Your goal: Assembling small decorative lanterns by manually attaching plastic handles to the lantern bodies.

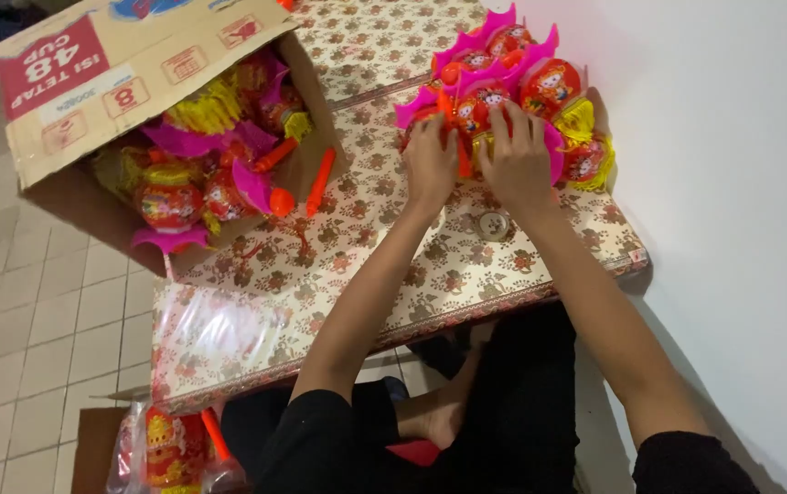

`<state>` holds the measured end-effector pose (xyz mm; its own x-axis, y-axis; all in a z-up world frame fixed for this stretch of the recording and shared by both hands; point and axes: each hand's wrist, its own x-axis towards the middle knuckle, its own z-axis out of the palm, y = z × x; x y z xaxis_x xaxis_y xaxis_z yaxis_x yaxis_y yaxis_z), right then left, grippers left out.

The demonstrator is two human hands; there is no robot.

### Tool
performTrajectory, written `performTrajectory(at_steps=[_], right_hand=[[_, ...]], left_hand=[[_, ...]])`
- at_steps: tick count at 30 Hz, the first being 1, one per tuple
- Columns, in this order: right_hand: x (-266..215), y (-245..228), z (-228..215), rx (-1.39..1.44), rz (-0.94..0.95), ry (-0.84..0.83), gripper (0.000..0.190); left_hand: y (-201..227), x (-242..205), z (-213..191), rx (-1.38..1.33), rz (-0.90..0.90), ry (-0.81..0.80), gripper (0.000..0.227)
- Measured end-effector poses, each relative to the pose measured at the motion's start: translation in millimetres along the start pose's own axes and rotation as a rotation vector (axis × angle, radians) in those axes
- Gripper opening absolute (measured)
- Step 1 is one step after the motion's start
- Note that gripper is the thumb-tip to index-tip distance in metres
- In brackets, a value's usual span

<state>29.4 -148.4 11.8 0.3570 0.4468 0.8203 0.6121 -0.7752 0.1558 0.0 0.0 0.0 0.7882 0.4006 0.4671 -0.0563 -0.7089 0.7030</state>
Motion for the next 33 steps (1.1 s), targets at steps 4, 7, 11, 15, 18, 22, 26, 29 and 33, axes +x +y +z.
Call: performTrajectory(at_steps=[4, 7, 11, 15, 18, 22, 26, 29, 33], right_hand=[[2.9, -13.1, -4.6, 0.008, 0.000, -0.002, 0.042], [6.9, -22.8, -7.6, -0.008, 0.005, 0.005, 0.041], [9.1, -43.9, -3.2, -0.014, -0.048, 0.089, 0.041], [14.9, -83.6, 8.3, 0.134, -0.145, 0.116, 0.031], [28.0, -133.3, 14.4, 0.337, -0.209, -0.017, 0.026], [40.2, -207.1, 12.0, 0.602, -0.211, -0.218, 0.031], [69.2, -269.3, -11.6, 0.683, -0.073, -0.484, 0.070], [80.9, -295.6, -12.2, 0.664, -0.054, -0.394, 0.074], [78.7, -316.6, 15.8, 0.499, -0.080, -0.227, 0.057]], left_hand=[[-18.6, 3.2, -4.8, 0.042, 0.000, 0.009, 0.033], [-16.5, -2.1, -25.9, 0.033, 0.044, 0.040, 0.027], [-17.3, -19.6, -67.9, 0.032, 0.183, 0.129, 0.016], [-49.8, -41.5, -117.7, 0.327, 0.335, 0.335, 0.007], [-83.0, -51.9, -170.0, 0.397, 0.403, 0.485, 0.004], [-147.9, -55.5, -225.2, 0.368, 0.368, 0.613, 0.004], [-154.5, -57.2, -278.1, 0.200, 0.246, 0.765, 0.011], [-139.0, -57.5, -293.0, 0.086, 0.158, 0.791, 0.017], [-137.6, -57.9, -289.0, 0.062, 0.092, 0.782, 0.021]])
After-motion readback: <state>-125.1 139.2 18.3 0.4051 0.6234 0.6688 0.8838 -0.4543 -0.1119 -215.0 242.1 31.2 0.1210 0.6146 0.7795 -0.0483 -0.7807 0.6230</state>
